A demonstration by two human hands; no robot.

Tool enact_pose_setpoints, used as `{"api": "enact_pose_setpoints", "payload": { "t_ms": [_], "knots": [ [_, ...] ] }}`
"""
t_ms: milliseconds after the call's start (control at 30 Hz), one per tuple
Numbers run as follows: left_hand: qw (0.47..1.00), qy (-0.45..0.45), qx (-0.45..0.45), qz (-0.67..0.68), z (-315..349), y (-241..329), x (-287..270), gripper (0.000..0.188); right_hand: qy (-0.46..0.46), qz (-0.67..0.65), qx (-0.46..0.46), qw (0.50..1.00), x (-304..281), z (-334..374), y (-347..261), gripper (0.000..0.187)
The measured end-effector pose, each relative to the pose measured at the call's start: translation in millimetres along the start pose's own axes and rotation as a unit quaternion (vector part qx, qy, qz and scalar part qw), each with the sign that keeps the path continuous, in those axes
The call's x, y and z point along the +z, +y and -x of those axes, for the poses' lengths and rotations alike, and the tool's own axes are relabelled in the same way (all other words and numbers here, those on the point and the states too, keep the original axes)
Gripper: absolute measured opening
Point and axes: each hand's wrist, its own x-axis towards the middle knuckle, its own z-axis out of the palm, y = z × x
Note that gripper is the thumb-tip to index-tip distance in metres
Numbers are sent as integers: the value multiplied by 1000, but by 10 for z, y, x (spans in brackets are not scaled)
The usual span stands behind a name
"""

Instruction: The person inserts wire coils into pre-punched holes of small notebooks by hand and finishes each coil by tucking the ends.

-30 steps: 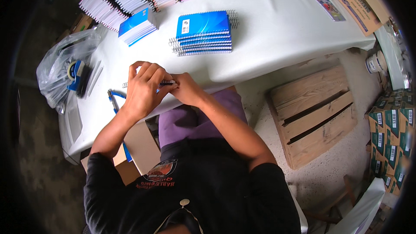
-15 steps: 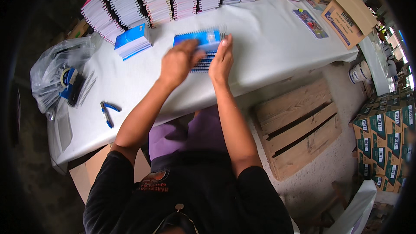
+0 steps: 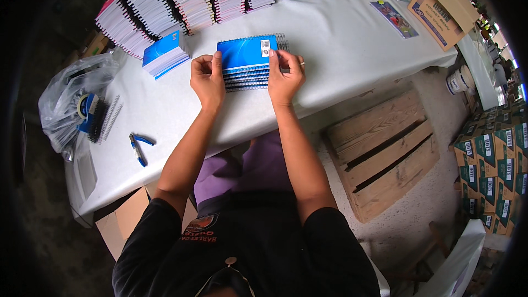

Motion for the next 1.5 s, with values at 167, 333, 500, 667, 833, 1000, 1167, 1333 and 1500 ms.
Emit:
{"api": "enact_pose_setpoints", "payload": {
  "t_ms": [167,333,500,667,833,1000,1167,1333,1500],
  "knots": [
    [921,62,288,-254,-893,-167,-525,39,21,68,-78,994,-148,-9,-93,36],
    [780,-142,262,-550,-1460,-491,-1346,41,18,84,-230,969,-61,172,-321,41],
    [842,-19,236,-485,-1029,21,-1484,20,-262,-77,-262,926,23,603,-836,50],
    [989,-127,-14,-77,70,859,-1393,26,-331,36,-230,915,193,908,-1205,56],
    [997,-78,-11,-13,99,573,-1577,47,-416,-258,141,860,25,701,-1019,20],
    [959,-238,-143,60,295,-129,-1469,39,-523,-247,230,783,76,637,-590,23],
    [850,-259,158,-431,143,-202,-1769,38,-534,-216,130,807,61,657,-621,25],
    [778,20,143,-612,-1504,-850,-3287,38,-533,-198,165,806,61,670,-679,29],
    [640,127,92,-753,-1535,-1274,-4309,55,-520,-228,189,801,126,728,-723,28]
  ]
}}
